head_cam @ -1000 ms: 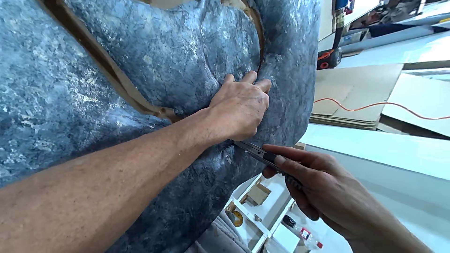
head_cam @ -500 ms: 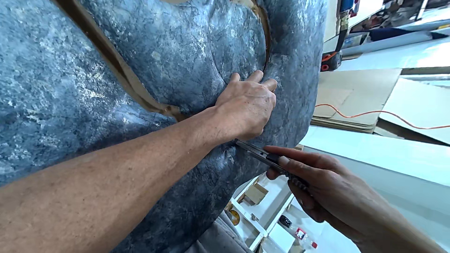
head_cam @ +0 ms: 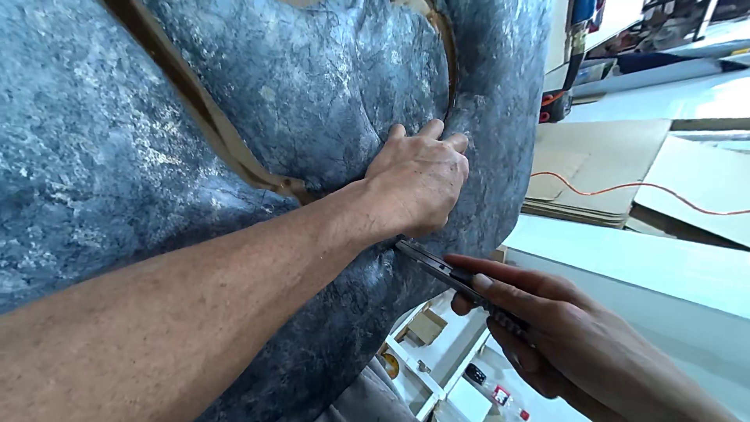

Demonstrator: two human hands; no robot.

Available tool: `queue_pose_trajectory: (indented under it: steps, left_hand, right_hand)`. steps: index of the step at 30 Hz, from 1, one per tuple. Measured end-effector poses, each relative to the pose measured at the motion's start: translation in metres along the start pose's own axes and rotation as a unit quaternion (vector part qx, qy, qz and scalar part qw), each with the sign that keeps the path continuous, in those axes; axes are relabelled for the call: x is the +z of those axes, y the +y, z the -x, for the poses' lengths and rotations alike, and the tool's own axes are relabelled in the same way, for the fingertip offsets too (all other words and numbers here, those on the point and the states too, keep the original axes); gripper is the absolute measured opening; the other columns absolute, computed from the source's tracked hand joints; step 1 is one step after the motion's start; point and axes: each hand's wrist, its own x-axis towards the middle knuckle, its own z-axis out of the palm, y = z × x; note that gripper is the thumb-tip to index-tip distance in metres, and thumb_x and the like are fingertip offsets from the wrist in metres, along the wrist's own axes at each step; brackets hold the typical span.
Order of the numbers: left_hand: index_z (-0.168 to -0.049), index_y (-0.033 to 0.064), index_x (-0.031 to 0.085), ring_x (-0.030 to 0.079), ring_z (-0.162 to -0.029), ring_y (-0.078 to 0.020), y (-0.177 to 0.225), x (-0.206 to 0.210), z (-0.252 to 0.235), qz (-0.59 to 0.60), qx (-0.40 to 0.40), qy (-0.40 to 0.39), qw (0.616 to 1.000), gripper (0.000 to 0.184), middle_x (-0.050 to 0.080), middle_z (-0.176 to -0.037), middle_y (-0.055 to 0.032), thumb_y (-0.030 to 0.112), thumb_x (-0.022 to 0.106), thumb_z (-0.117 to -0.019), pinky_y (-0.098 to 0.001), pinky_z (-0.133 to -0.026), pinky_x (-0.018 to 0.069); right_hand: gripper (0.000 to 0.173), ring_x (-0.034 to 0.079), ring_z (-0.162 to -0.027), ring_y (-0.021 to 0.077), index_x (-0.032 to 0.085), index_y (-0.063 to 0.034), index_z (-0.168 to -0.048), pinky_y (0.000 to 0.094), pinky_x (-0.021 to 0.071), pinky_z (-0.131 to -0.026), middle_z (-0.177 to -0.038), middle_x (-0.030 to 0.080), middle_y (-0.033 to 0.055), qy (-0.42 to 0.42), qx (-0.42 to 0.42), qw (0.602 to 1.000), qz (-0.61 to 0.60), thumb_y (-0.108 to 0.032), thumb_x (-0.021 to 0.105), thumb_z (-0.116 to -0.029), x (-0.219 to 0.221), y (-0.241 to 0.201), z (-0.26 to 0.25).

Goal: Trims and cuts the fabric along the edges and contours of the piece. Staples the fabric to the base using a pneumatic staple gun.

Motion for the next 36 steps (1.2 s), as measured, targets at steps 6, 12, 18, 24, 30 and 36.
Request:
queue_pose_trajectory:
  steps: [6,12,18,24,30,36]
  left_hand:
    - [-0.092,0.0186,0.074,0.051,-0.124,-0.0217,0.0,0.0,0.0,0.001,0.002,-0.001,1.0,0.011,0.055,-0.142,0.0085,0.022,0.075,-0.0813,-0.0474,-0.089,0.0418]
    - [-0.094,0.0181,0.074,0.051,-0.124,-0.023,0.0,-0.001,0.0,0.001,0.0,0.003,1.0,0.013,0.057,-0.14,0.007,0.022,0.075,-0.0813,-0.0475,-0.088,0.0427]
    - [-0.091,0.0176,0.074,0.051,-0.123,-0.023,0.0,-0.001,-0.001,0.005,-0.001,0.007,1.0,0.01,0.057,-0.14,0.007,0.023,0.075,-0.0822,-0.0478,-0.088,0.0426]
    - [-0.087,0.0168,0.074,0.053,-0.121,-0.0234,-0.003,-0.001,0.0,0.019,0.003,0.014,1.0,0.005,0.059,-0.137,0.005,0.021,0.073,-0.0837,-0.0479,-0.09,0.0436]
    - [-0.09,0.0133,0.077,0.052,-0.125,-0.0283,-0.006,0.0,-0.002,-0.004,0.017,-0.001,1.0,0.01,0.056,-0.141,-0.0014,0.022,0.073,-0.0865,-0.0524,-0.094,0.045]
    - [-0.101,0.0069,0.073,0.067,-0.109,-0.0169,-0.012,-0.005,0.017,0.1,0.082,0.215,0.968,0.012,0.064,-0.132,-0.0094,0.008,0.062,-0.0956,-0.038,-0.091,0.0588]
  right_hand:
    - [0.038,0.046,-0.038,0.0083,0.064,-0.0148,-0.139,0.0211,0.0403,-0.031,-0.092,0.071,0.0092,-0.01,0.0,1.0,-0.008,-0.015,0.039,-0.1097,0.001,0.001,0.001]
    - [0.039,0.046,-0.038,0.0078,0.063,-0.0139,-0.139,0.0207,0.041,-0.032,-0.093,0.07,0.0091,-0.015,-0.003,1.0,-0.017,-0.014,0.039,-0.109,0.003,0.001,0.003]
    - [0.039,0.047,-0.038,0.009,0.062,-0.0139,-0.141,0.0218,0.0418,-0.032,-0.094,0.07,0.009,-0.023,-0.005,1.0,-0.007,-0.014,0.039,-0.1088,0.003,0.003,0.004]
    - [0.039,0.048,-0.039,0.0082,0.062,-0.0122,-0.139,0.0213,0.0425,-0.033,-0.094,0.072,0.0095,-0.028,-0.017,0.999,-0.029,-0.014,0.04,-0.1076,-0.001,0.011,0.006]
    - [0.046,0.055,-0.053,0.003,0.049,-0.0119,-0.149,0.0197,0.0464,-0.042,-0.106,0.071,-0.0017,-0.108,-0.168,0.974,-0.11,-0.03,0.051,-0.1069,-0.09,0.104,0.049]
    - [0.032,0.07,-0.087,0.0131,0.063,-0.016,-0.126,0.0336,0.062,-0.075,-0.101,0.072,-0.0012,0.008,-0.284,0.872,-0.399,-0.01,0.066,-0.0938,-0.107,0.206,-0.033]
